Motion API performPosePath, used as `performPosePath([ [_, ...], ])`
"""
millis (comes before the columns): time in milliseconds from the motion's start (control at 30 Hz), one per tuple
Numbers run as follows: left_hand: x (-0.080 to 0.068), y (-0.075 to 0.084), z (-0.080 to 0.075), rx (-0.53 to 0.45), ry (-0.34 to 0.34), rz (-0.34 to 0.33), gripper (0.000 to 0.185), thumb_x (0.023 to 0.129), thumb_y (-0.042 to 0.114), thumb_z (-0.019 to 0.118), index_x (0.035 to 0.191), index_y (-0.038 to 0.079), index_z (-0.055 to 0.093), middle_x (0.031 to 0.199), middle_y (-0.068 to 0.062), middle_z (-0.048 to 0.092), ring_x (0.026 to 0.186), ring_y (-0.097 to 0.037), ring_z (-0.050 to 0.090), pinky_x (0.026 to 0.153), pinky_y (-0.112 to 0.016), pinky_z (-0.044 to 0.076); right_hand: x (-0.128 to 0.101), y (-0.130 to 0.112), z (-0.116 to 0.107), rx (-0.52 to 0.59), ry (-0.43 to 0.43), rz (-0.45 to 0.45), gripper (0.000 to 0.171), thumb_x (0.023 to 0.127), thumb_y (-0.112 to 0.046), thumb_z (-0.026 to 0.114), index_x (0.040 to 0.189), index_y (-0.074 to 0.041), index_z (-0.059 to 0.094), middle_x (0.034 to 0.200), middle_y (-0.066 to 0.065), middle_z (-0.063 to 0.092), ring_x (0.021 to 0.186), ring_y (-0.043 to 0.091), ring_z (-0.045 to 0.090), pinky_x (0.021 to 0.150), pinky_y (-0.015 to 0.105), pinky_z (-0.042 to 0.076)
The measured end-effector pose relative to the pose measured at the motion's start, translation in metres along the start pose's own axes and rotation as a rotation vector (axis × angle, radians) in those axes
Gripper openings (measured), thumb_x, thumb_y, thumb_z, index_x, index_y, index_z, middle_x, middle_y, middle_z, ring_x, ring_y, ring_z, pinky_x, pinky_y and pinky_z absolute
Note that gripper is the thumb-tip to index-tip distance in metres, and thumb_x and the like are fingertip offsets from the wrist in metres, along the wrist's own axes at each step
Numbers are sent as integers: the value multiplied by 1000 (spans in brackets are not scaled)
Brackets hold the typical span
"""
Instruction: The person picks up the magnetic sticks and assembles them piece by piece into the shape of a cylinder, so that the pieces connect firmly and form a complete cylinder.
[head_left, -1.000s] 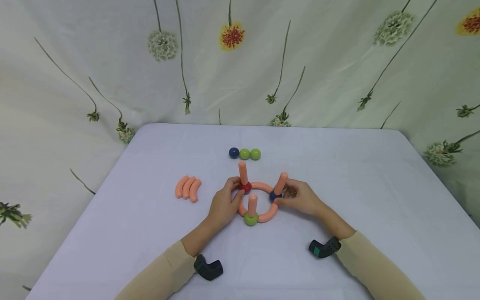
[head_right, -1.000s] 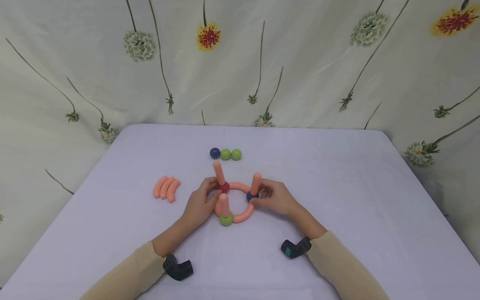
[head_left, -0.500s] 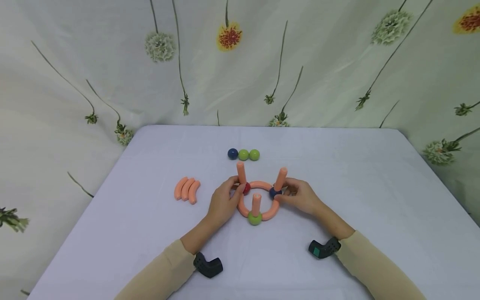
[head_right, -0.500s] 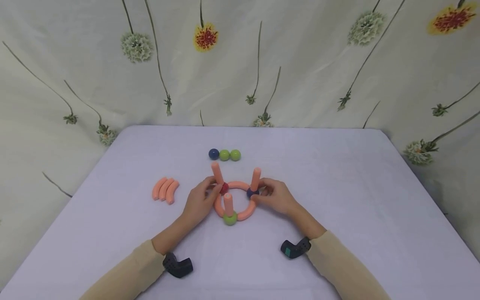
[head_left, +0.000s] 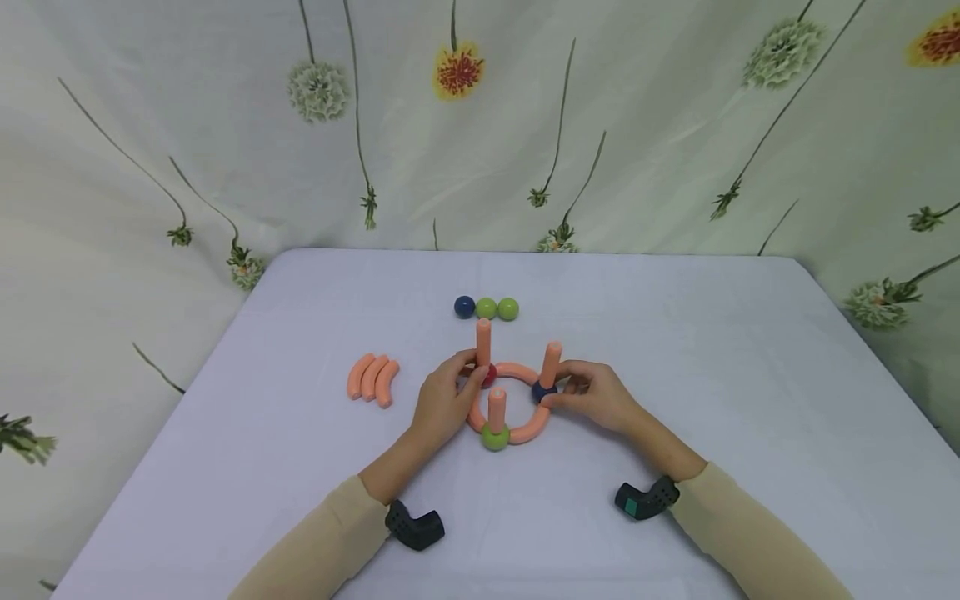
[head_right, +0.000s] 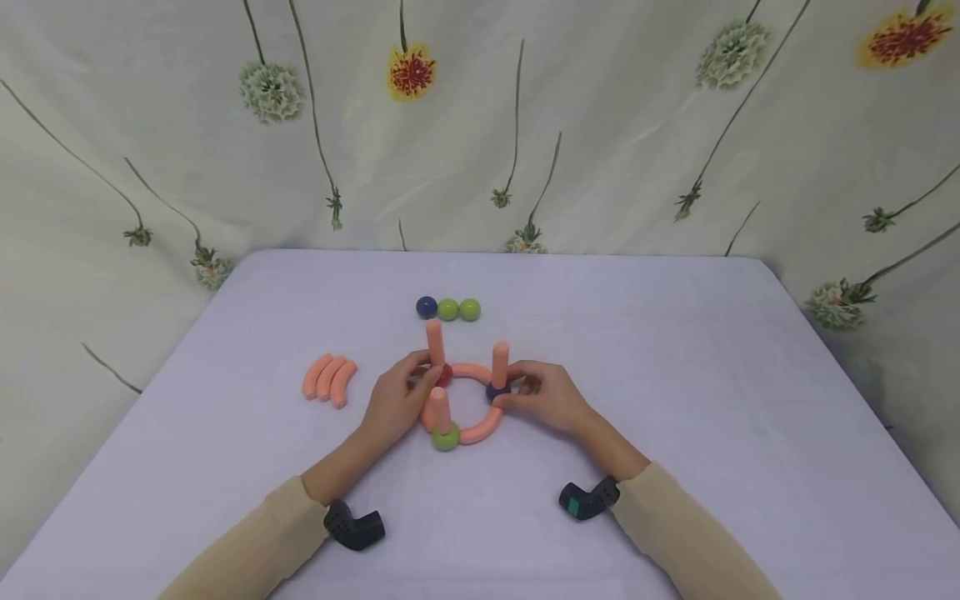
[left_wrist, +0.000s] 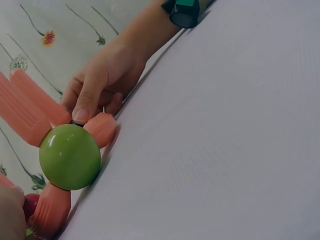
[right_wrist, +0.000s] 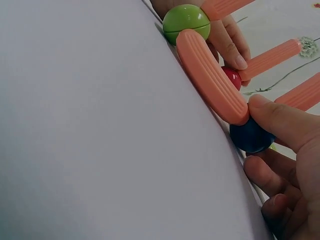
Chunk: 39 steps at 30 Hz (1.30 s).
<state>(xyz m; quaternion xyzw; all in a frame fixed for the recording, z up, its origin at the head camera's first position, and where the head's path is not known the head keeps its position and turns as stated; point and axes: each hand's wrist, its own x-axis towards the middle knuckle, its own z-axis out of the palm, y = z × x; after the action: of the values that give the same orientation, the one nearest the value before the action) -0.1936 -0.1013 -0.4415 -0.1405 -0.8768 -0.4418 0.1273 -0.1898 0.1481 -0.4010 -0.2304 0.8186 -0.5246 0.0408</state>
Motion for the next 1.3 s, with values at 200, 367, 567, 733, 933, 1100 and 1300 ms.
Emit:
performPosePath([
  [200,-1,-1,1,4,4,-6,31,97,25,63,120,5,61,106,-6,64,98,-21,58,81,-39,47,2,2,2,-1,-13,-15,24,81,0,77,103,3,69,100,13,69,72,16,58,63,24,45],
  [367,-2,0,1,16,3,-18,32,95,23,65,121,4,62,105,-7,63,99,-21,57,90,-41,46,8,17,-2,-10,-93,-1,31,80,-7,80,109,-2,69,99,9,69,74,18,59,65,25,47],
  [567,-1,1,1,42,32,-31,28,96,21,64,117,2,62,100,-8,62,91,-22,56,83,-40,47,25,40,-33,-4,-241,44,34,87,-7,71,120,-2,65,108,11,68,85,20,62,73,28,49],
  [733,0,2,0,43,54,-35,25,95,19,63,114,2,62,97,-8,62,87,-22,55,77,-39,45,48,41,-40,-46,-53,116,28,92,-8,64,119,3,64,105,14,68,91,21,61,73,28,49],
  [933,-1,2,0,39,60,-67,26,96,21,62,115,4,61,97,-7,63,82,-21,54,73,-37,44,88,41,-21,-94,13,97,37,93,-13,66,125,3,60,115,17,64,106,29,58,89,39,47],
  [1100,-2,2,-2,9,61,-68,25,96,21,62,115,5,62,98,-6,63,84,-20,54,75,-36,44,115,39,-3,-139,17,95,53,89,-18,71,135,0,53,128,17,57,115,31,55,96,43,44],
  [1300,-3,4,-4,11,47,-50,25,96,19,62,116,5,62,98,-6,62,86,-21,54,76,-37,44,131,42,10,-209,48,103,59,86,-18,76,137,-2,52,131,16,56,114,29,56,97,42,43],
])
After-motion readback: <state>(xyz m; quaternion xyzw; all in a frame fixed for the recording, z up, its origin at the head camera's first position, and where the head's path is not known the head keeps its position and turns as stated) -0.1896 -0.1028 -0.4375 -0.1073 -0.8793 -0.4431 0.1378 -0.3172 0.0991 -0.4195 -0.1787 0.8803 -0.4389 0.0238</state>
